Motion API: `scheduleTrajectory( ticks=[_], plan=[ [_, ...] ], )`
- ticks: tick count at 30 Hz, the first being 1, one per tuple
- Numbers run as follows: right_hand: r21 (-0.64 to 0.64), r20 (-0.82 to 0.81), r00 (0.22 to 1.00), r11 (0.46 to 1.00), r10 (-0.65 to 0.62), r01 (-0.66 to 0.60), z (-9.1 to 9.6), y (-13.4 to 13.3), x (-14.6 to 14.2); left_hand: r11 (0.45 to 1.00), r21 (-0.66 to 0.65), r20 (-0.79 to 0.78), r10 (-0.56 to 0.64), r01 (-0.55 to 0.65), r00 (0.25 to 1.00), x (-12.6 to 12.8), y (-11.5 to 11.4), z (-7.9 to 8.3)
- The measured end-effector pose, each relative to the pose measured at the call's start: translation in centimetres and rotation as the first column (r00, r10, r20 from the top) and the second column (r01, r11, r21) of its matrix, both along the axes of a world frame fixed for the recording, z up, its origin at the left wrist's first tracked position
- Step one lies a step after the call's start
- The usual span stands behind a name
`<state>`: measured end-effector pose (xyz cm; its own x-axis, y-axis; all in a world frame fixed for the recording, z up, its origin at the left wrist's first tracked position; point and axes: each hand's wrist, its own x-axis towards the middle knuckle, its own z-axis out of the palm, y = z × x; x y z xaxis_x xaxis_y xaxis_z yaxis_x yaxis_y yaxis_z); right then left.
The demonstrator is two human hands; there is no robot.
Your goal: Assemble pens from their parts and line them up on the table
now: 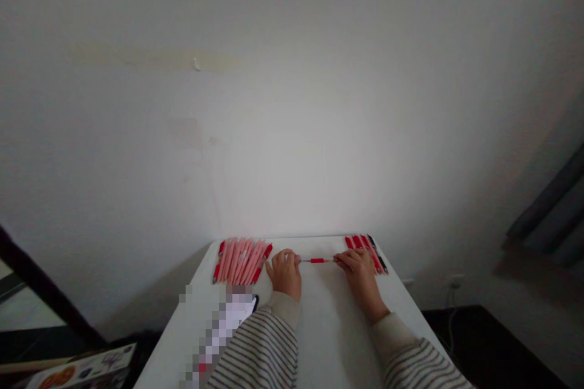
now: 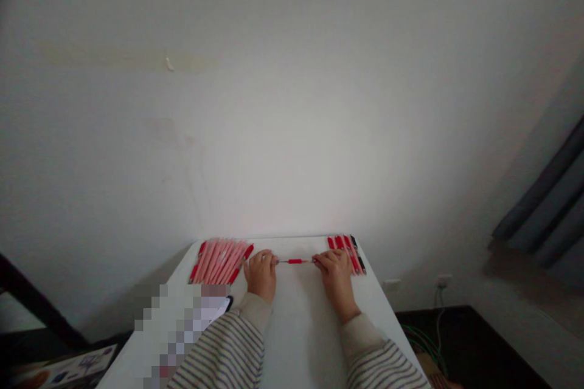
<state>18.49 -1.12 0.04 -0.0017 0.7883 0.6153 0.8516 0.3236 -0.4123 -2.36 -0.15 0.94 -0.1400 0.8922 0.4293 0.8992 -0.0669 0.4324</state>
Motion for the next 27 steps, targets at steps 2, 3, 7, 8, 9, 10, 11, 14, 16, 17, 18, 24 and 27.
scheduleTrajectory(
  ticks=[2, 3, 7, 8, 9, 10, 11, 14, 16, 17, 18, 24, 27],
  plan=[
    [-0.003, 0.0, 1.0, 1.0, -0.004, 0.004, 0.06, -0.02, -0.03, 1.0, -0.007, -0.011, 0.003, -0.003, 1.0, -0.15, 0.13, -0.1],
    [-0.004, 0.0, 1.0, 1.0, -0.006, 0.006, 0.06, -0.01, -0.04, 1.0, -0.008, -0.019, 0.006, -0.006, 1.0, -0.21, 0.17, -0.13],
    [-0.003, -0.006, 1.0, 1.0, -0.017, 0.017, -0.05, 0.08, -0.03, 0.999, -0.003, -0.066, 0.033, -0.034, 0.997, -0.39, 0.07, -0.08],
    [-0.004, -0.009, 1.0, 1.0, -0.018, 0.018, -0.07, 0.08, -0.03, 0.999, 0.001, -0.082, 0.046, -0.046, 0.996, -0.42, -0.01, -0.03],
    [-0.006, -0.013, 1.0, 1.0, -0.018, 0.018, -0.08, 0.07, -0.03, 0.998, 0.005, -0.098, 0.058, -0.058, 0.993, -0.45, -0.1, 0.03],
    [-0.01, -0.017, 1.0, 1.0, -0.017, 0.017, -0.07, 0.04, -0.04, 0.998, 0.008, -0.115, 0.066, -0.066, 0.991, -0.48, -0.2, 0.1],
    [-0.015, -0.021, 1.0, 1.0, -0.017, 0.016, -0.03, 0.01, -0.06, 0.997, 0.014, -0.13, 0.074, -0.072, 0.989, -0.5, -0.3, 0.17],
    [-0.021, -0.027, 0.999, 1.0, -0.022, 0.022, 0.17, -0.14, -0.15, 0.995, 0.04, -0.165, 0.096, -0.09, 0.982, -0.53, -0.57, 0.39],
    [-0.022, -0.025, 0.999, 0.999, -0.026, 0.026, 0.27, -0.22, -0.21, 0.992, 0.051, -0.181, 0.119, -0.112, 0.976, -0.52, -0.66, 0.52],
    [-0.022, -0.022, 0.999, 0.999, -0.028, 0.027, 0.29, -0.24, -0.23, 0.991, 0.051, -0.188, 0.129, -0.121, 0.974, -0.51, -0.69, 0.58],
    [-0.02, -0.018, 0.999, 0.999, -0.03, 0.029, 0.27, -0.24, -0.24, 0.991, 0.045, -0.192, 0.133, -0.127, 0.972, -0.51, -0.71, 0.63],
    [0.011, 0.016, 0.999, 0.999, -0.035, 0.035, -0.26, 0.11, 0.02, 0.994, -0.01, -0.197, 0.105, -0.109, 0.975, -0.53, -0.71, 0.83],
    [0.028, 0.024, 0.999, 0.999, -0.028, 0.027, -0.46, 0.28, 0.13, 0.992, -0.019, -0.198, 0.119, -0.125, 0.973, -0.62, -0.61, 0.7]
  ],
)
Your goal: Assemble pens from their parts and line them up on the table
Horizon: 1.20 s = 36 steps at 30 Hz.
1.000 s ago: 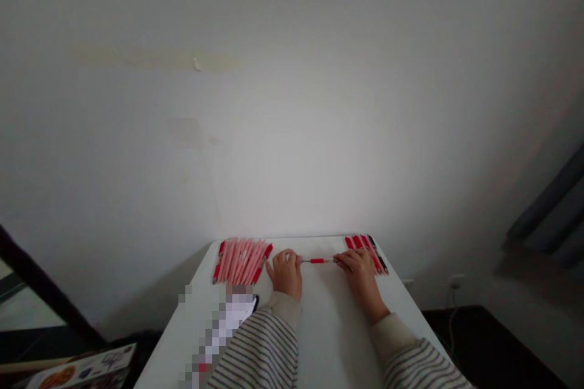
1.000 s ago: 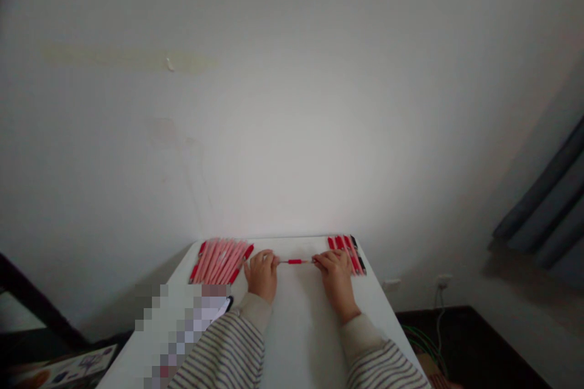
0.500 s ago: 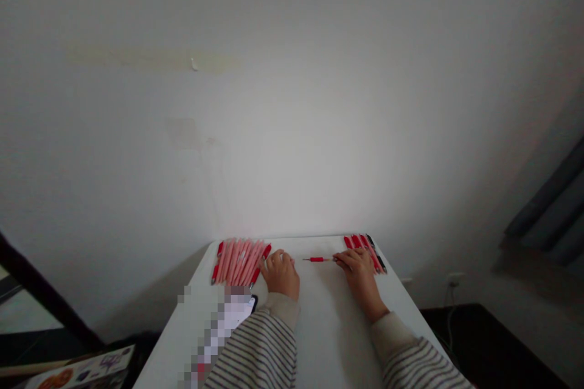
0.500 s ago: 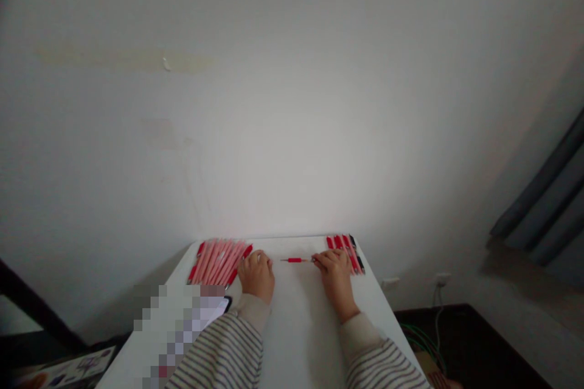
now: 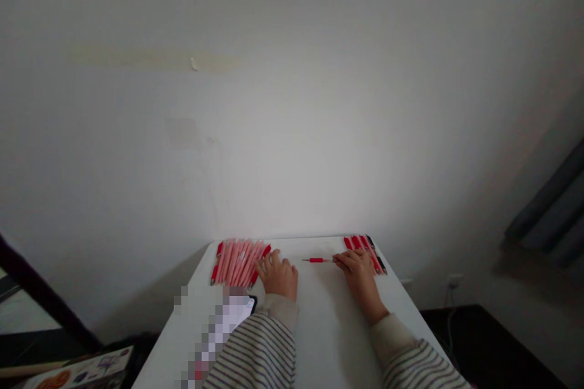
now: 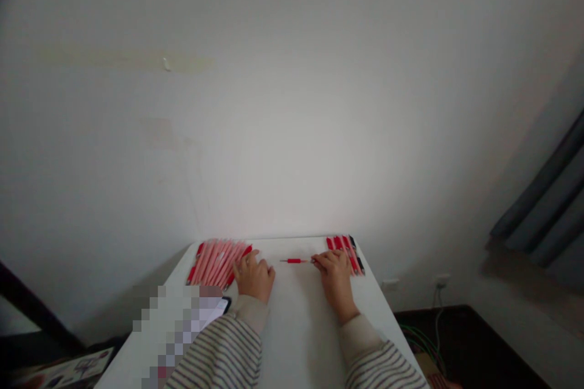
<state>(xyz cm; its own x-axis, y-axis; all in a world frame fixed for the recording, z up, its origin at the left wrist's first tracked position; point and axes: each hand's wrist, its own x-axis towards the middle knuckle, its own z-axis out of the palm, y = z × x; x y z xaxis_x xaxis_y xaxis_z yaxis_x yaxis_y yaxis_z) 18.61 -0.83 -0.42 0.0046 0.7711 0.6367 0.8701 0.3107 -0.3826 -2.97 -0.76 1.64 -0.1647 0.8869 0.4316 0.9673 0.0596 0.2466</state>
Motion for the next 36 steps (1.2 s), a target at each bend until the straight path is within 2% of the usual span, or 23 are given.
scheduleTrajectory(
  ticks=[13, 28, 32, 36],
  plan=[
    [-0.022, -0.032, 0.999, 1.0, 0.007, -0.008, -0.05, -0.05, -0.05, 0.999, 0.038, -0.019, 0.014, -0.013, 1.0, -0.12, 0.72, -0.21],
    [-0.017, -0.015, 1.0, 1.0, 0.008, -0.009, -0.05, -0.01, 0.05, 0.999, -0.039, 0.057, 0.013, -0.011, 0.998, -0.36, 0.83, -0.12],
    [-0.025, -0.021, 1.0, 1.0, 0.01, -0.01, -0.01, -0.05, 0.06, 1.0, 0.0, 0.077, 0.006, -0.006, 0.997, -0.44, 0.76, -0.25],
    [-0.02, -0.027, 1.0, 1.0, -0.006, 0.005, 0.11, -0.17, -0.04, 0.997, 0.067, 0.115, -0.05, 0.042, 0.992, -0.27, 0.56, -0.37]
  ],
)
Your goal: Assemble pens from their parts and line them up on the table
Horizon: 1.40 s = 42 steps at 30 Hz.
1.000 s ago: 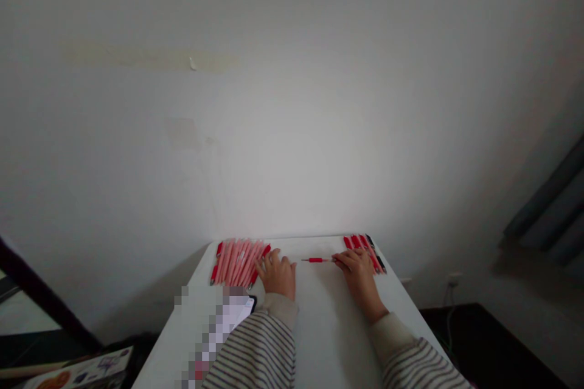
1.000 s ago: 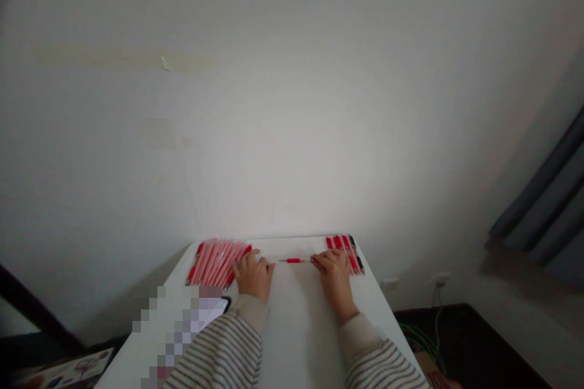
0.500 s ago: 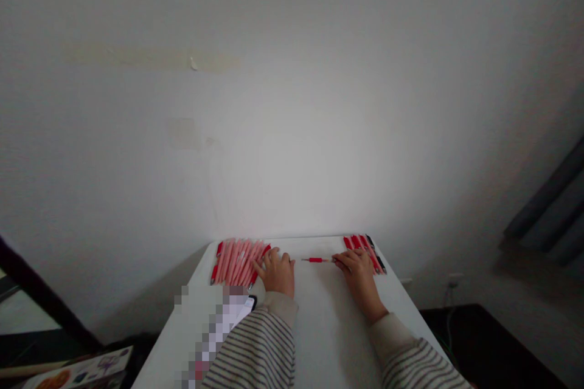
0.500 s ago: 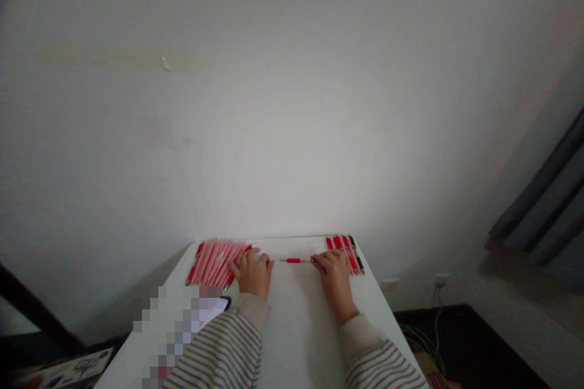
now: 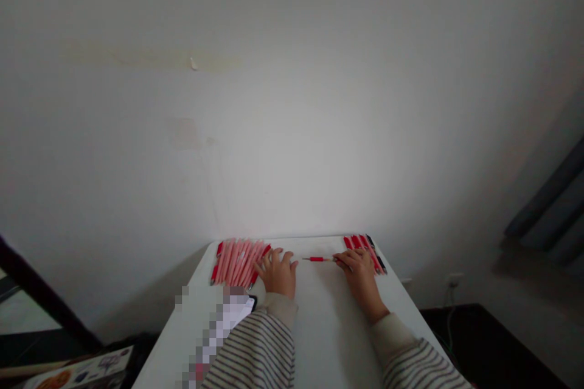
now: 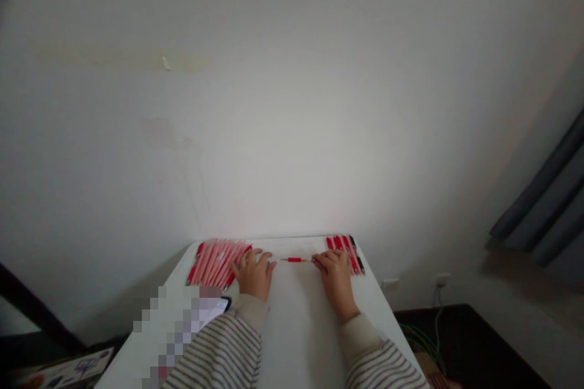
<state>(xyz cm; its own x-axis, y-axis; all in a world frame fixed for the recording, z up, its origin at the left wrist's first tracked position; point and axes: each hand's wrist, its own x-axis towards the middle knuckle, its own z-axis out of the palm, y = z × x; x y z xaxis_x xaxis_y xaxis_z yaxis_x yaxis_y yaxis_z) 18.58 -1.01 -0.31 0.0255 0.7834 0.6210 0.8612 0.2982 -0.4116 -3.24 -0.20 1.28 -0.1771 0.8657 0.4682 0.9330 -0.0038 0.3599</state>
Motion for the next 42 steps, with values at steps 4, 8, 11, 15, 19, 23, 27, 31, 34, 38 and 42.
scheduleTrajectory(
  ticks=[4, 8, 11, 15, 19, 23, 27, 31, 34, 38, 42],
  plan=[
    [0.014, 0.021, 1.0, 1.0, -0.012, 0.012, 0.05, -0.06, -0.02, 0.996, 0.049, 0.087, -0.083, 0.079, 0.993, 0.38, -0.09, -0.27],
    [0.01, 0.029, 0.999, 1.0, -0.017, 0.016, -0.04, -0.03, 0.07, 0.992, 0.068, 0.157, -0.117, 0.107, 0.981, 0.68, -0.07, -0.42],
    [0.009, 0.034, 0.999, 1.0, -0.01, 0.01, -0.09, 0.05, 0.13, 0.99, 0.077, 0.183, -0.133, 0.12, 0.974, 0.68, -0.11, -0.27],
    [0.013, 0.031, 1.0, 1.0, -0.005, 0.004, -0.05, 0.1, 0.11, 0.985, 0.062, 0.192, -0.169, 0.159, 0.967, 0.5, -0.21, 0.06],
    [0.015, 0.036, 0.999, 1.0, -0.013, 0.013, 0.08, 0.01, 0.03, 0.986, 0.058, 0.187, -0.163, 0.154, 0.969, 0.41, -0.27, 0.17],
    [0.009, 0.04, 0.999, 1.0, -0.02, 0.02, 0.17, -0.11, 0.02, 0.987, 0.077, 0.168, -0.149, 0.138, 0.974, 0.32, -0.18, -0.02],
    [-0.005, 0.021, 1.0, 1.0, -0.012, 0.012, 0.24, -0.17, 0.01, 0.99, 0.072, 0.182, -0.133, 0.122, 0.974, 0.2, -0.06, -0.12],
    [-0.003, 0.012, 1.0, 1.0, 0.001, -0.001, 0.27, -0.14, 0.04, 0.991, 0.046, 0.202, -0.132, 0.126, 0.97, 0.17, -0.1, 0.03],
    [0.003, 0.017, 1.0, 1.0, -0.004, 0.004, 0.15, -0.06, 0.12, 0.993, 0.035, 0.202, -0.122, 0.117, 0.972, 0.21, -0.17, 0.14],
    [0.018, 0.032, 0.999, 1.0, -0.015, 0.015, -0.04, 0.04, 0.2, 0.994, 0.033, 0.197, -0.106, 0.101, 0.975, 0.25, -0.22, 0.2],
    [0.019, 0.025, 1.0, 1.0, -0.014, 0.013, -0.05, 0.05, 0.19, 0.996, 0.039, 0.182, -0.084, 0.078, 0.98, 0.2, -0.19, 0.2]
  ],
)
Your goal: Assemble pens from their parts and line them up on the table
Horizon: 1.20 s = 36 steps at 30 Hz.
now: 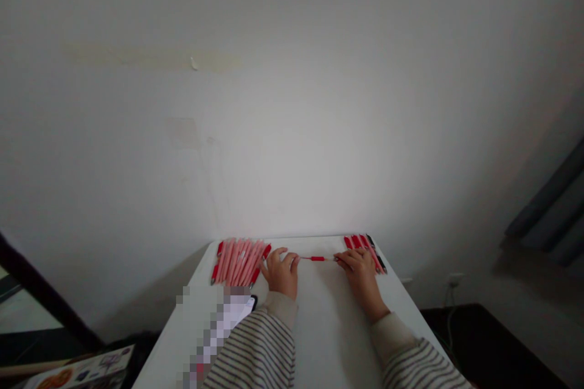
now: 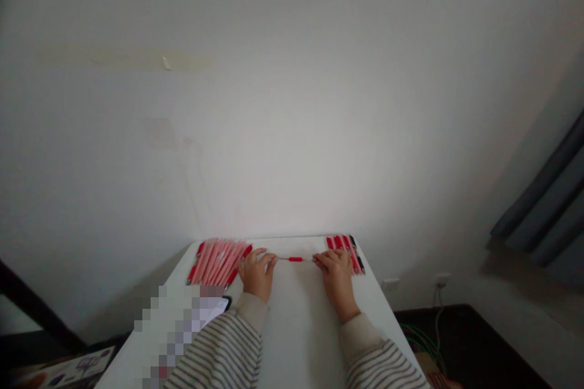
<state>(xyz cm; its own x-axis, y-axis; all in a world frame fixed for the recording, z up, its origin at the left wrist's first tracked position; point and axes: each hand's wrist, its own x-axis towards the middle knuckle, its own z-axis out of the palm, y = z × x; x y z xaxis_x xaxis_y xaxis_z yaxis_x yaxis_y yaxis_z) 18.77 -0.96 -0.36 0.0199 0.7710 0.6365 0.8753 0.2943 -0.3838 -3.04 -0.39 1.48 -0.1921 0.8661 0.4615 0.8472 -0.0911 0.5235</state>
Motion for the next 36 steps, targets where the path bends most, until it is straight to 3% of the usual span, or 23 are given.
scheduleTrajectory(
  ticks=[14, 23, 36],
  plan=[
    [0.019, -0.012, 1.0, 1.0, -0.008, 0.008, -0.5, 0.5, 0.5, 0.994, 0.076, -0.001, 0.078, -0.078, 0.997, -0.2, -0.1, -0.2],
    [0.025, -0.031, 0.999, 0.999, -0.022, 0.023, -0.6, 0.7, 0.7, 0.992, -0.037, -0.057, 0.115, -0.117, 0.992, 0.5, -0.7, 0.2],
    [0.028, 0.0, 0.999, 0.999, -0.042, 0.042, -0.5, 0.5, 0.6, 0.985, -0.104, -0.115, 0.122, -0.134, 0.986, 0.6, -0.8, 0.6]
  ],
)
